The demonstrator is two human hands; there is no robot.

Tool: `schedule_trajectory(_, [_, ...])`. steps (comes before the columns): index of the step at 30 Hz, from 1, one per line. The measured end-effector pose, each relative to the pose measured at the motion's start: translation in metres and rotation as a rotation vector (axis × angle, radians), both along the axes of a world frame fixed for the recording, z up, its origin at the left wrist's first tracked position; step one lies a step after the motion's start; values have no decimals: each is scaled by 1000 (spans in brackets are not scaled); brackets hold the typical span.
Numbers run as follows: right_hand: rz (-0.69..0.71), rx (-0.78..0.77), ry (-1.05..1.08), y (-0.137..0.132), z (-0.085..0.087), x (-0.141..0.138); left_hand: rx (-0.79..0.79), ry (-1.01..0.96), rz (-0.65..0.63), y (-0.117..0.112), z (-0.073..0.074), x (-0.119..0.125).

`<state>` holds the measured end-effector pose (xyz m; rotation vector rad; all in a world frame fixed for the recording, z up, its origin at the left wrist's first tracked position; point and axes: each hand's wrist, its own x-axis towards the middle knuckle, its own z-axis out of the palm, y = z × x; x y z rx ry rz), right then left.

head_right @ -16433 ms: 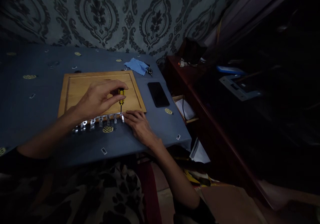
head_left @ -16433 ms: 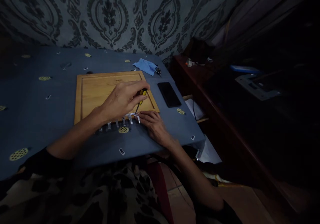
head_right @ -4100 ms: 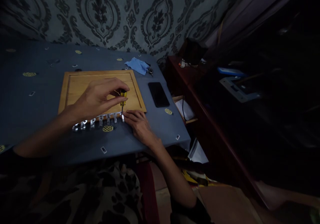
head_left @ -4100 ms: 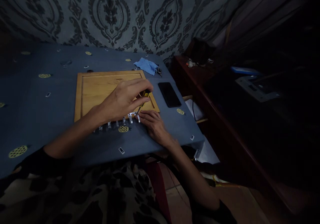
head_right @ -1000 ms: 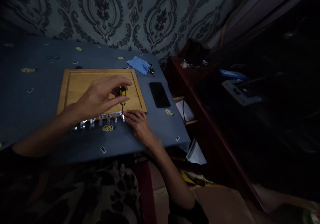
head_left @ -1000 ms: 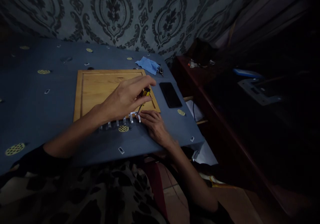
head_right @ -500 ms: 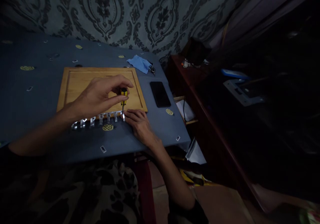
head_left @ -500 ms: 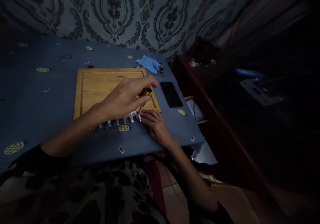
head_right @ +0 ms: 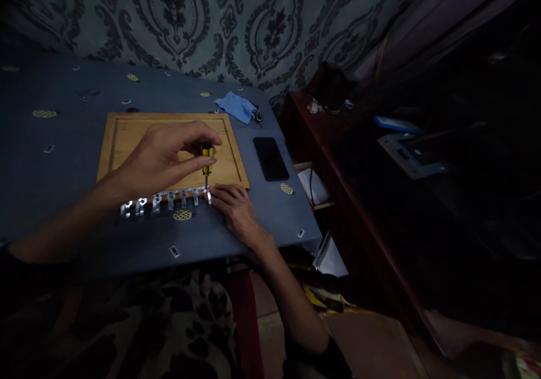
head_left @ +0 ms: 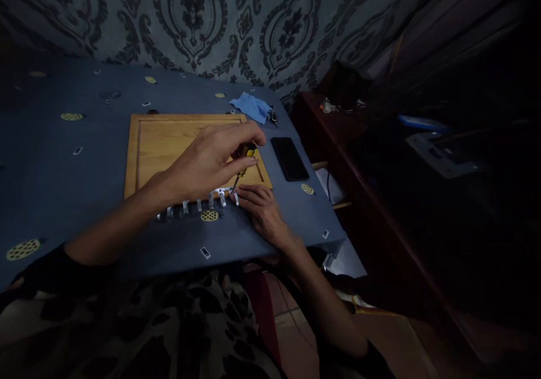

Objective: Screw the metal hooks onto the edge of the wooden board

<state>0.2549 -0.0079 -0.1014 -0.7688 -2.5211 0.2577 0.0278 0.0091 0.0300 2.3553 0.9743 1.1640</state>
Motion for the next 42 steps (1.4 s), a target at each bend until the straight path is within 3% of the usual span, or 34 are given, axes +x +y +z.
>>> schedule_trajectory(19, [-26, -16, -38, 2, -3, 0, 24, 62, -16, 0, -2, 2])
schedule_trajectory(42, [-27, -33, -16, 2, -2, -1, 302, 125, 17, -1, -16, 10])
